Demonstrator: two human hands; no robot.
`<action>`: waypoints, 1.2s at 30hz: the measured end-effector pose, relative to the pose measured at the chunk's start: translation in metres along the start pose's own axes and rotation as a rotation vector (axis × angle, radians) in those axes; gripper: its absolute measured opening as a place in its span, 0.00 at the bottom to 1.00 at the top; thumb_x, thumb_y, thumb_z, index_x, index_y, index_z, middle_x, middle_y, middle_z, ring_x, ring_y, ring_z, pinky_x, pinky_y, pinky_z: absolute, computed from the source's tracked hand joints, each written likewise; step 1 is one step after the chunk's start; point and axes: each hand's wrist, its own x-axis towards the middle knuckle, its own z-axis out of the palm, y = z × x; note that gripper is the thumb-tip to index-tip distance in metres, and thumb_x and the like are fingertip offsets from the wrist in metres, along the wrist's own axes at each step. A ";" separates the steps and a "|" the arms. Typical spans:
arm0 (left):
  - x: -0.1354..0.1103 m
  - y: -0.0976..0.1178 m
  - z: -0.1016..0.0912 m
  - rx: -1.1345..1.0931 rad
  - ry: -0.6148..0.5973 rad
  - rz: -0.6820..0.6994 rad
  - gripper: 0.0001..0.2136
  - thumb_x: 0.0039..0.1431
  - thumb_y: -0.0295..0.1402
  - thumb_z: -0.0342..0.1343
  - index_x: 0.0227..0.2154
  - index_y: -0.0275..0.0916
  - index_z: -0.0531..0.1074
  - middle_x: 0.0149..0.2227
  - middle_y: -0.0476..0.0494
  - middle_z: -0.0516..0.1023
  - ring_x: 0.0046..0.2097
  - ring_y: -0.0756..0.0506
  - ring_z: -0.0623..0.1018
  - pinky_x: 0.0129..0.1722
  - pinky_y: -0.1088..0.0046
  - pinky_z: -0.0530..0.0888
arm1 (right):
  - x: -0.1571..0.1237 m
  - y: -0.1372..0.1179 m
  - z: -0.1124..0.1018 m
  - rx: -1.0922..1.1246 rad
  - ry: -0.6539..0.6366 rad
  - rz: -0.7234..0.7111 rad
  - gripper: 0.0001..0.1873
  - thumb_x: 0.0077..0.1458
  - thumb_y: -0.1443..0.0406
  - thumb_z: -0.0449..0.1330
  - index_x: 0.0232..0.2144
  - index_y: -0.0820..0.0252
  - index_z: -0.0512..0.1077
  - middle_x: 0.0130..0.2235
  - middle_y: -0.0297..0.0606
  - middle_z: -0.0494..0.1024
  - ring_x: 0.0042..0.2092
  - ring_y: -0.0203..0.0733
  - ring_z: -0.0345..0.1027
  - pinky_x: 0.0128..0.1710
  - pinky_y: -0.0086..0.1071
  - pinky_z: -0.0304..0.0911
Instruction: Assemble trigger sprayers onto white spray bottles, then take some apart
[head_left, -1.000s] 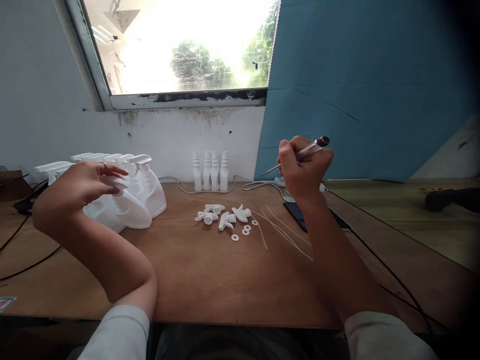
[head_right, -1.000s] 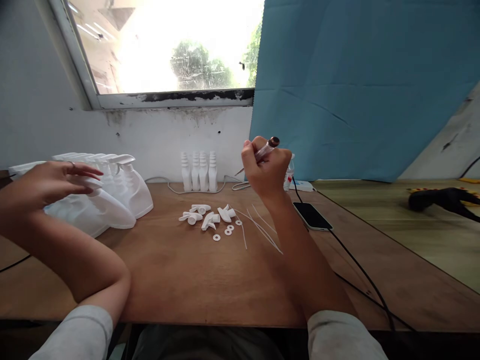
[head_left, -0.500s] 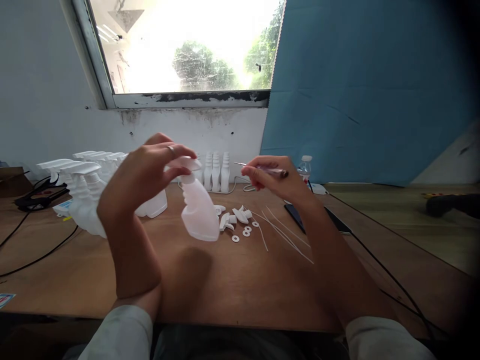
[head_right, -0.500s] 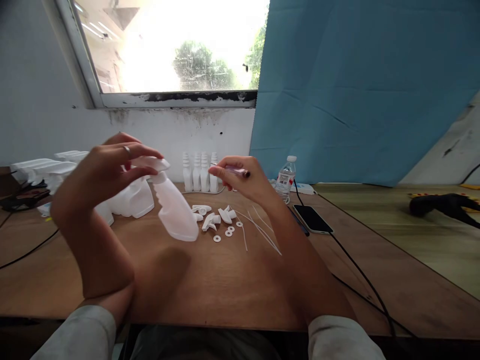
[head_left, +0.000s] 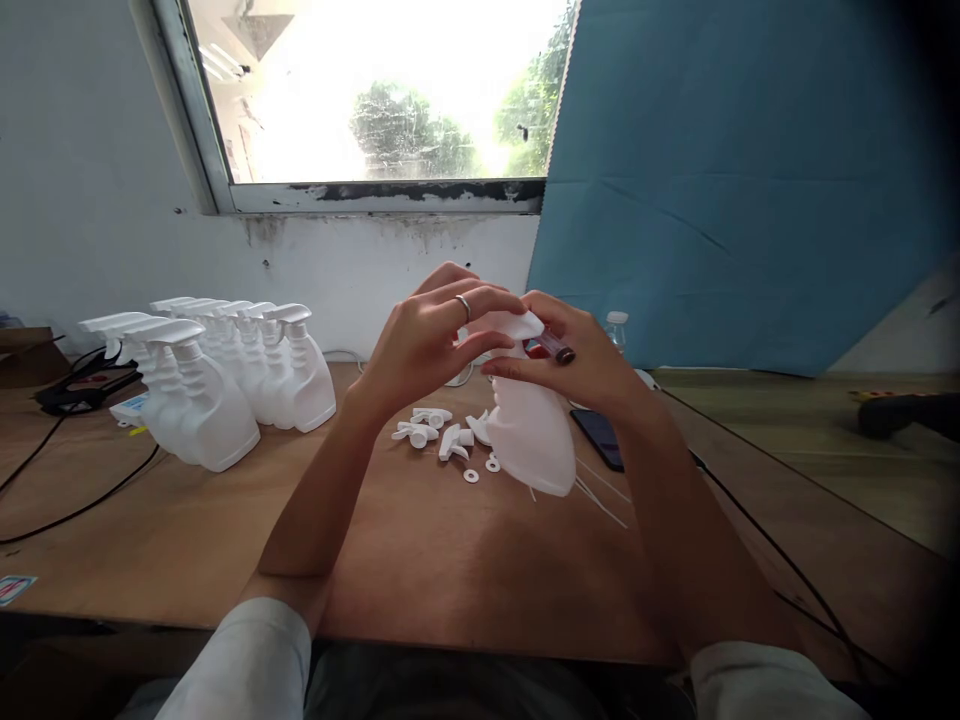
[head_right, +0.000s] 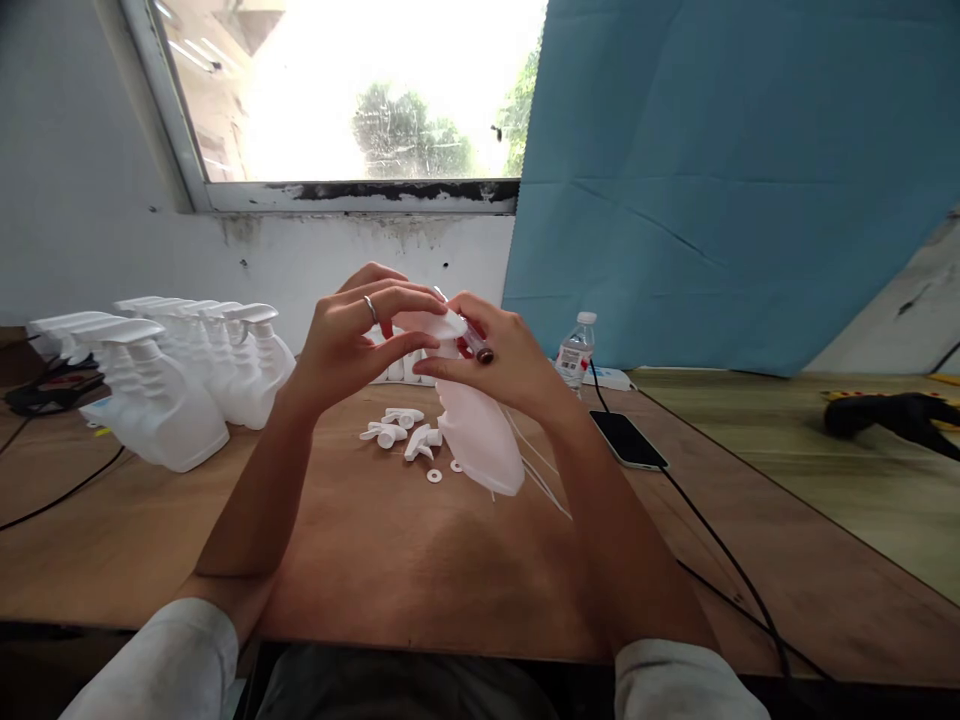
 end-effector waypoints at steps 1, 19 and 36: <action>0.001 0.001 0.001 0.012 0.024 -0.014 0.11 0.66 0.42 0.51 0.48 0.49 0.72 0.53 0.46 0.75 0.54 0.44 0.73 0.42 0.67 0.76 | 0.000 0.000 0.000 -0.011 0.014 0.004 0.19 0.44 0.54 0.71 0.29 0.57 0.68 0.26 0.28 0.63 0.26 0.31 0.53 0.24 0.28 0.50; 0.000 -0.030 0.008 -0.080 -0.135 -0.308 0.25 0.56 0.56 0.56 0.50 0.44 0.71 0.42 0.45 0.79 0.41 0.45 0.77 0.36 0.72 0.75 | 0.012 0.012 -0.018 0.705 0.761 0.053 0.21 0.36 0.53 0.73 0.30 0.54 0.72 0.37 0.39 0.70 0.36 0.40 0.65 0.30 0.34 0.62; 0.002 -0.027 -0.019 0.324 0.107 -0.284 0.23 0.60 0.47 0.56 0.56 0.49 0.61 0.56 0.41 0.70 0.62 0.34 0.63 0.57 0.49 0.65 | 0.008 0.009 -0.023 0.614 0.497 -0.035 0.18 0.45 0.60 0.71 0.37 0.51 0.69 0.42 0.36 0.75 0.33 0.48 0.77 0.24 0.38 0.67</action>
